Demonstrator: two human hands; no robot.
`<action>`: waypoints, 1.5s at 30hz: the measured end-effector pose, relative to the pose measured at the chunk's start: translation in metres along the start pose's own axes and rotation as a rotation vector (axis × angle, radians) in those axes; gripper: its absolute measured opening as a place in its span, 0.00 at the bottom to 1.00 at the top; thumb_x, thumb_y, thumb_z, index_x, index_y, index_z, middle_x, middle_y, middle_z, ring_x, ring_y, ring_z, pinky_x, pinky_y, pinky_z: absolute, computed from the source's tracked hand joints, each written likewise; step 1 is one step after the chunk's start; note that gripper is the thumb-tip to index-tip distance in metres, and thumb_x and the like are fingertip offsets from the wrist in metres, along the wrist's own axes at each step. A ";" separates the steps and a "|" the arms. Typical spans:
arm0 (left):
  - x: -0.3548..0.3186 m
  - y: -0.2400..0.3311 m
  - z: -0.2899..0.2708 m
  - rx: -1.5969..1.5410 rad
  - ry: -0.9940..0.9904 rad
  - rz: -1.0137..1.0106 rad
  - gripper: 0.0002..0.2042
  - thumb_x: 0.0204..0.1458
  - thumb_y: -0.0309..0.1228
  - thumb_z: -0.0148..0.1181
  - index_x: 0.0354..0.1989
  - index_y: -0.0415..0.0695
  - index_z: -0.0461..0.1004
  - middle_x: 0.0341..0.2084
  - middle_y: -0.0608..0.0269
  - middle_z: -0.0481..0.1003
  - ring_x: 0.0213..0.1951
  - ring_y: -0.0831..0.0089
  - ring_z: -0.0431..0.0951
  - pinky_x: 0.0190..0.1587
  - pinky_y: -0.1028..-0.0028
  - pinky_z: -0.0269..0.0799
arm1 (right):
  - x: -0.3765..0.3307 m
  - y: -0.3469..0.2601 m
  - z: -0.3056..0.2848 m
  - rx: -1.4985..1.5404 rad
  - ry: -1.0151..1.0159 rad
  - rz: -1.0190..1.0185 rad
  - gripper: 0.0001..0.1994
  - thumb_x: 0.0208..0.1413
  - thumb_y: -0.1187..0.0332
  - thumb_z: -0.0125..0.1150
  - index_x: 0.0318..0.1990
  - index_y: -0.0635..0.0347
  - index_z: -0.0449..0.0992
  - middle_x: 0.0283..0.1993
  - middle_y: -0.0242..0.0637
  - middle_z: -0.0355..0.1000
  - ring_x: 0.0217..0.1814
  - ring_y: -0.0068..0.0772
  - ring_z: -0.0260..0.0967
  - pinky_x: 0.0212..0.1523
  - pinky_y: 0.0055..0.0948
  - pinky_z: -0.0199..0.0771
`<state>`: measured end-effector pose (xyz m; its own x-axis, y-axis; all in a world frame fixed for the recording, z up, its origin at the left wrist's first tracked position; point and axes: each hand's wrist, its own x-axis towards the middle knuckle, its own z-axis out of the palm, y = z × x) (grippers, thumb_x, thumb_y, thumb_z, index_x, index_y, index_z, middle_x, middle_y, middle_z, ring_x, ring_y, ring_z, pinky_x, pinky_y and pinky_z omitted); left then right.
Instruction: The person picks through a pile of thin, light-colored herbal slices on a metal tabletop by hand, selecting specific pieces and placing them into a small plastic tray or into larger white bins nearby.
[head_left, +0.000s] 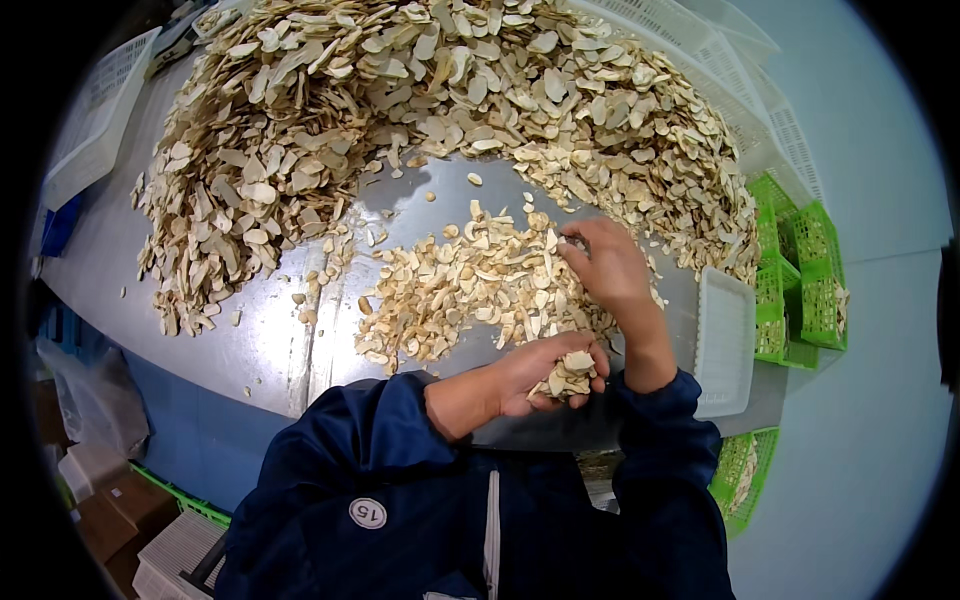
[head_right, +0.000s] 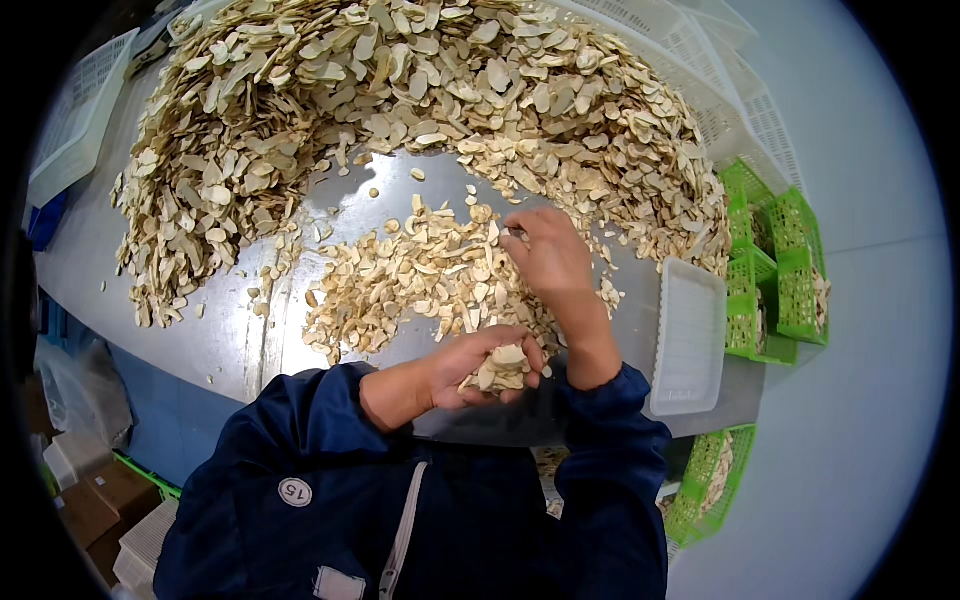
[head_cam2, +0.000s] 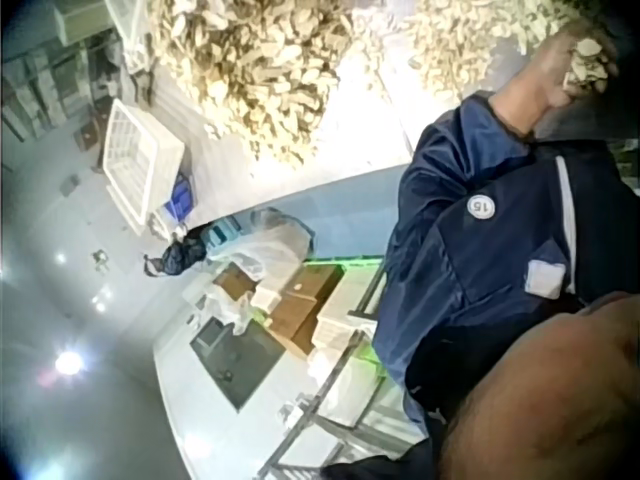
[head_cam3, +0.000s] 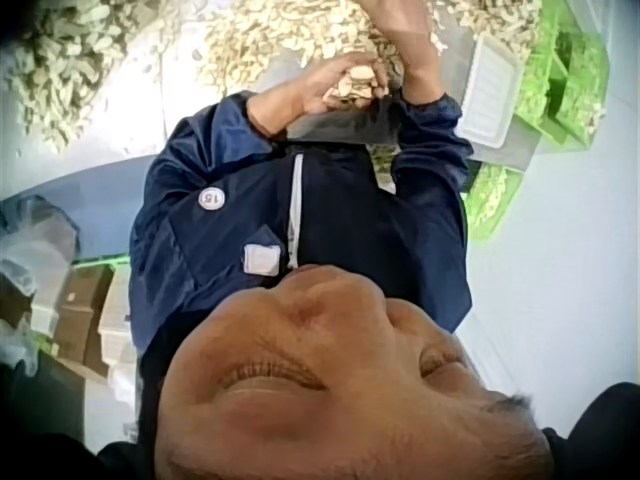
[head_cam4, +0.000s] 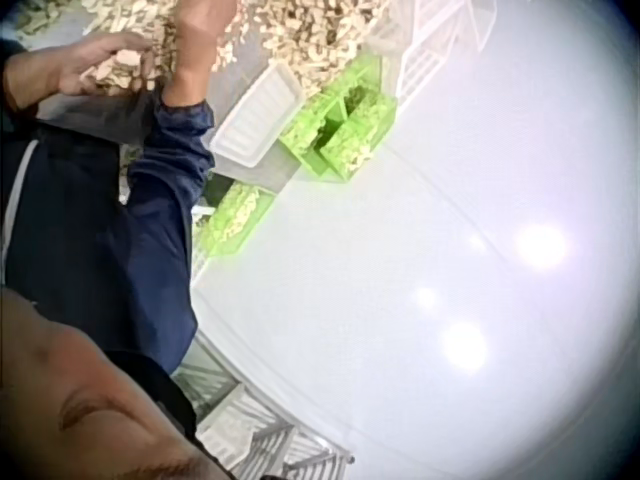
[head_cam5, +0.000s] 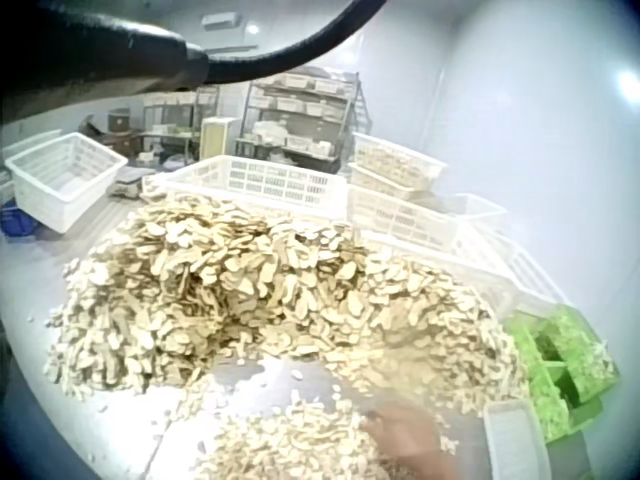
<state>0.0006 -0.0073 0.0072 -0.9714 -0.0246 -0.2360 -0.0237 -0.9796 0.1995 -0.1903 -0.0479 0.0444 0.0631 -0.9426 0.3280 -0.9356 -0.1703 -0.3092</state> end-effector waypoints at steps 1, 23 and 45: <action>0.000 0.000 -0.001 0.011 -0.012 -0.006 0.24 0.73 0.50 0.44 0.48 0.39 0.77 0.38 0.53 0.80 0.26 0.68 0.81 0.08 0.82 0.63 | 0.002 -0.004 0.000 0.005 0.000 -0.003 0.10 0.61 0.63 0.66 0.46 0.56 0.84 0.40 0.45 0.80 0.42 0.49 0.79 0.45 0.39 0.78; 0.000 0.000 0.000 0.042 -0.012 -0.029 0.24 0.73 0.48 0.44 0.44 0.37 0.75 0.38 0.51 0.78 0.26 0.70 0.79 0.08 0.83 0.61 | -0.015 0.014 -0.013 0.180 -0.213 0.144 0.09 0.59 0.68 0.66 0.45 0.60 0.81 0.40 0.46 0.74 0.38 0.45 0.73 0.37 0.39 0.72; -0.005 0.002 0.006 0.119 0.003 -0.060 0.22 0.73 0.49 0.45 0.42 0.43 0.77 0.35 0.57 0.79 0.24 0.73 0.79 0.09 0.85 0.58 | -0.073 -0.008 -0.036 0.344 -0.208 0.469 0.12 0.61 0.67 0.64 0.50 0.62 0.80 0.41 0.45 0.78 0.37 0.44 0.77 0.41 0.36 0.77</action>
<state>0.0039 -0.0076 0.0146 -0.9667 0.0326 -0.2538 -0.1099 -0.9487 0.2966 -0.1998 0.0326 0.0549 -0.2292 -0.9699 -0.0828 -0.7165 0.2257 -0.6601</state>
